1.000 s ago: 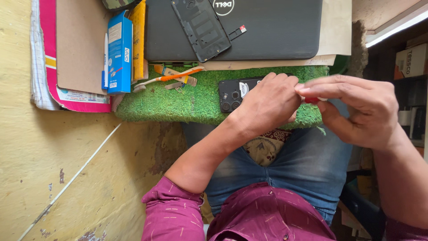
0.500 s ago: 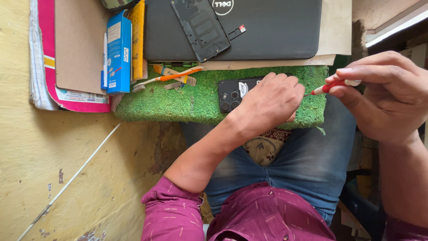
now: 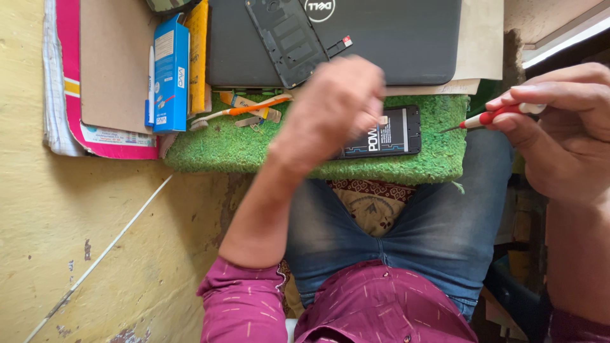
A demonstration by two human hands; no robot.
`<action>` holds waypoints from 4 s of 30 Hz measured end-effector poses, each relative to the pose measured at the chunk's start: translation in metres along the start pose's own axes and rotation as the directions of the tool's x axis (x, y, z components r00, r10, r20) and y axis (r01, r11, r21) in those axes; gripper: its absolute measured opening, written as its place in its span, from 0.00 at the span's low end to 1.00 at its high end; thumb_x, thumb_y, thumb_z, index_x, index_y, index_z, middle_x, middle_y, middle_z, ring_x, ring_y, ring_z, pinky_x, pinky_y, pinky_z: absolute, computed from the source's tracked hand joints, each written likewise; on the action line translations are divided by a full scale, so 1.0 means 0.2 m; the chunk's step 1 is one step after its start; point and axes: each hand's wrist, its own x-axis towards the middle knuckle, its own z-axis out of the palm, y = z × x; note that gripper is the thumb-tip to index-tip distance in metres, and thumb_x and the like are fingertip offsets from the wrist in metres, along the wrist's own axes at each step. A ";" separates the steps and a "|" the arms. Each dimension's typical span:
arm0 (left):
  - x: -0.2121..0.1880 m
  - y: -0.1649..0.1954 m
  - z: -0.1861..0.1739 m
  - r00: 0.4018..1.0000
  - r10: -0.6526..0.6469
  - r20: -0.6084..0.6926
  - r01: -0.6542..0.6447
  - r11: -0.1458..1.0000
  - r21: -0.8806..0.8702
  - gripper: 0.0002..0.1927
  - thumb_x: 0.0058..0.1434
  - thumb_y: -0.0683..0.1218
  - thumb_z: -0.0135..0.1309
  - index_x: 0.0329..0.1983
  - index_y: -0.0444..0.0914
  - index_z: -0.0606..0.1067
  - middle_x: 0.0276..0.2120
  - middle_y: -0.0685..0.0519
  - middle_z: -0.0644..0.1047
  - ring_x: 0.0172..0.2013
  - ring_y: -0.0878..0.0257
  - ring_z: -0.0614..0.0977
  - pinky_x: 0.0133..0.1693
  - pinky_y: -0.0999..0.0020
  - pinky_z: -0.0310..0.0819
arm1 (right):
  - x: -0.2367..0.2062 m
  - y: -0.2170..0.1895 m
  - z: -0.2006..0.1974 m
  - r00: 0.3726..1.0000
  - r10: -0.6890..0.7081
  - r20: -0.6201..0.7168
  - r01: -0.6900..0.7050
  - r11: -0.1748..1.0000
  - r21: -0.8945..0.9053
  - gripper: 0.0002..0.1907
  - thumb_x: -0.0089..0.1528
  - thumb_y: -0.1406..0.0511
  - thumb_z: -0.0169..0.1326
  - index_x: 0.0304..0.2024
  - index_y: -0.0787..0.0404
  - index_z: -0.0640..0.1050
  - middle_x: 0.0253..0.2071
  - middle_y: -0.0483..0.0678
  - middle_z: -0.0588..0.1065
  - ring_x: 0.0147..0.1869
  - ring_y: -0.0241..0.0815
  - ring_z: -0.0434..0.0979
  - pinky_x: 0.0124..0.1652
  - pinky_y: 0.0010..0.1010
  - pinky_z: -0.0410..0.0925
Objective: The person removes the back cover of a smartphone and then uses a red-handled screwdriver to unscrew multiple screws around the battery and camera area. The back cover is placed on a laptop, and the phone remains on the person's lap during the process.
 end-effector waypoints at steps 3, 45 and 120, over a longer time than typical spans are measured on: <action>-0.02 -0.14 -0.15 0.981 -0.186 -0.054 0.192 0.970 0.149 0.03 0.62 0.36 0.55 0.36 0.35 0.73 0.31 0.48 0.75 0.33 0.55 0.78 0.39 0.61 0.75 | 0.02 -0.01 0.03 1.000 -0.013 -0.006 0.013 0.999 -0.036 0.11 0.66 0.76 0.60 0.50 0.70 0.74 0.49 0.54 0.73 0.48 0.43 0.83 0.49 0.30 0.81; -0.18 0.00 -0.43 0.939 -0.345 -0.008 0.344 0.938 -0.029 0.09 0.61 0.42 0.65 0.32 0.34 0.75 0.30 0.48 0.76 0.32 0.56 0.81 0.36 0.61 0.74 | 0.06 0.06 0.26 0.991 -0.119 0.054 0.123 0.988 -0.088 0.13 0.70 0.77 0.61 0.55 0.71 0.73 0.49 0.59 0.76 0.48 0.46 0.84 0.47 0.32 0.80; -0.36 0.06 -0.09 0.926 -0.368 0.086 0.375 0.923 -0.083 0.46 0.39 0.57 0.76 0.61 0.41 0.73 0.46 0.50 0.72 0.46 0.51 0.76 0.49 0.53 0.67 | 0.29 0.08 0.51 0.952 -0.220 0.214 0.281 0.905 -0.319 0.19 0.57 0.70 0.71 0.48 0.71 0.81 0.38 0.63 0.77 0.37 0.48 0.78 0.36 0.34 0.69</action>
